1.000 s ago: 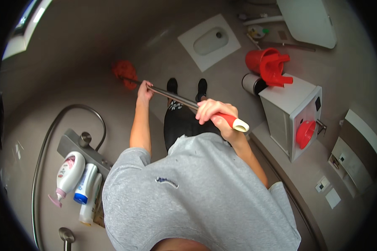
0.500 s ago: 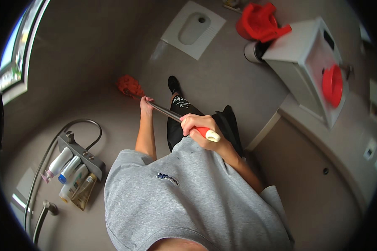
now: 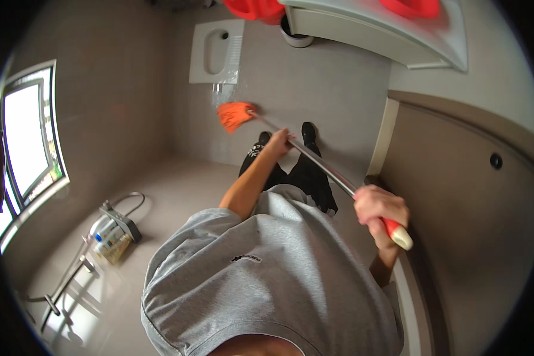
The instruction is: Mop the bathroom floor and move objects aside.
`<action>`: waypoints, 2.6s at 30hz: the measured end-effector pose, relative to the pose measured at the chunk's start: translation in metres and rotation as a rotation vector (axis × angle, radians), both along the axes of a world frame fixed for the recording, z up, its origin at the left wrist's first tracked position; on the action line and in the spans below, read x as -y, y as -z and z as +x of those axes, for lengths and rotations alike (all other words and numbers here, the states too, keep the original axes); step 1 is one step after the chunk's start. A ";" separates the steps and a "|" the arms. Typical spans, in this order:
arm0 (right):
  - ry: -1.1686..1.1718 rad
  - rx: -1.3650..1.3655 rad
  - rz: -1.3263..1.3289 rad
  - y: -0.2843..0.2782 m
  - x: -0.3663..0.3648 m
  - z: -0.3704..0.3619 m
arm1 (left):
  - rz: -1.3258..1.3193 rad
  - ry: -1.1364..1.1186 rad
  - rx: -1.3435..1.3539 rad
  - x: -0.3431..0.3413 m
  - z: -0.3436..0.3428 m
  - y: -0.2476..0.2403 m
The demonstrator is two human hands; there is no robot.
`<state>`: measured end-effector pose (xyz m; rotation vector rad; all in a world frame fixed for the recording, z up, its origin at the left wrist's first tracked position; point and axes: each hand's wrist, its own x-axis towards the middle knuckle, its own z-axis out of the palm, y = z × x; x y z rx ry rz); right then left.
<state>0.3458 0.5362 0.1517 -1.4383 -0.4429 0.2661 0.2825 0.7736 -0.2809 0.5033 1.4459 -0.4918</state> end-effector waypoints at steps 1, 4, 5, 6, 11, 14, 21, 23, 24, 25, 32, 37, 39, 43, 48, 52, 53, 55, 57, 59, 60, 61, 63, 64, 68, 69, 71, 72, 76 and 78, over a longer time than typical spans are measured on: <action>0.055 0.041 -0.029 -0.015 0.018 -0.003 | -0.062 0.061 0.046 0.038 0.014 -0.013; 0.065 0.194 -0.099 -0.053 0.065 -0.016 | -0.237 0.183 0.130 0.145 0.050 -0.049; 0.086 0.195 -0.111 -0.062 0.073 -0.017 | -0.346 0.154 0.178 0.175 0.061 -0.054; 0.025 0.287 -0.145 -0.065 0.074 -0.017 | -0.426 0.106 0.228 0.188 0.072 -0.053; -0.061 0.505 -0.367 -0.079 0.039 -0.026 | -0.694 0.039 0.211 0.272 0.124 -0.073; 0.098 0.576 -0.544 -0.081 0.033 -0.032 | -0.816 0.046 0.184 0.303 0.142 -0.069; 0.347 0.421 -0.702 -0.082 0.053 -0.078 | -0.543 0.218 0.309 0.306 0.125 -0.087; 0.442 0.351 -0.703 -0.072 0.062 -0.094 | -0.440 0.285 0.326 0.291 0.112 -0.096; 0.385 0.355 -0.695 -0.064 0.057 -0.098 | -0.376 0.226 0.312 0.272 0.104 -0.080; 0.449 0.281 -0.683 -0.054 0.054 -0.106 | -0.337 0.234 0.284 0.253 0.090 -0.073; 0.457 -0.156 -0.571 0.009 0.016 -0.132 | -0.128 -0.004 0.213 0.083 0.000 -0.043; 0.183 -0.444 -0.558 0.070 -0.055 -0.121 | 0.222 -0.270 0.372 -0.063 -0.062 0.006; 0.086 -0.490 -0.544 0.100 -0.093 -0.117 | 0.289 -0.428 0.372 -0.120 -0.089 0.025; -0.016 -0.788 -0.447 0.146 -0.155 -0.104 | 0.585 -0.327 0.266 -0.186 -0.198 0.081; -0.033 -1.075 -0.389 0.220 -0.158 -0.113 | 0.936 0.143 0.052 -0.181 -0.324 0.157; 0.095 -1.062 -0.369 0.267 -0.114 -0.120 | 0.574 0.720 0.550 -0.055 -0.295 0.198; 0.123 -1.090 -0.371 0.270 -0.100 -0.122 | 0.556 0.820 0.642 -0.012 -0.309 0.224; 0.137 -1.089 -0.394 0.278 -0.072 -0.114 | 0.579 0.774 0.626 0.009 -0.290 0.265; 0.114 -1.119 -0.381 0.297 -0.067 -0.105 | 0.582 0.460 0.637 -0.003 -0.300 0.351; 0.071 -1.184 -0.312 0.327 -0.065 -0.111 | 0.665 0.435 0.525 -0.036 -0.349 0.424; 0.047 -1.185 -0.299 0.332 -0.060 -0.111 | 0.663 0.439 0.525 -0.038 -0.350 0.437; 0.028 -1.179 -0.291 0.337 -0.055 -0.109 | 0.558 0.276 0.422 -0.041 -0.342 0.444; 0.059 -1.194 -0.283 0.354 -0.048 -0.106 | 0.441 0.120 0.324 -0.045 -0.312 0.435; 0.076 -1.193 -0.298 0.360 -0.048 -0.104 | 0.230 -0.134 0.325 -0.042 -0.281 0.417; 0.063 -1.299 -0.295 0.327 -0.037 -0.104 | -0.011 -0.266 0.138 -0.013 -0.284 0.265; 0.037 -1.314 -0.288 0.307 -0.033 -0.102 | -0.098 -0.235 0.135 -0.013 -0.290 0.222; -0.005 -1.159 -0.528 0.294 -0.025 -0.103 | -0.156 -0.085 0.227 -0.023 -0.323 0.175; -0.031 -0.994 -0.788 0.284 -0.024 -0.102 | -0.137 0.033 0.307 -0.022 -0.339 0.157; -0.027 -0.983 -0.305 0.260 -0.027 -0.048 | 0.142 -0.071 0.252 -0.080 -0.275 0.080; 0.072 -0.796 -0.182 0.229 -0.038 -0.018 | 0.231 -0.115 0.300 -0.118 -0.241 0.047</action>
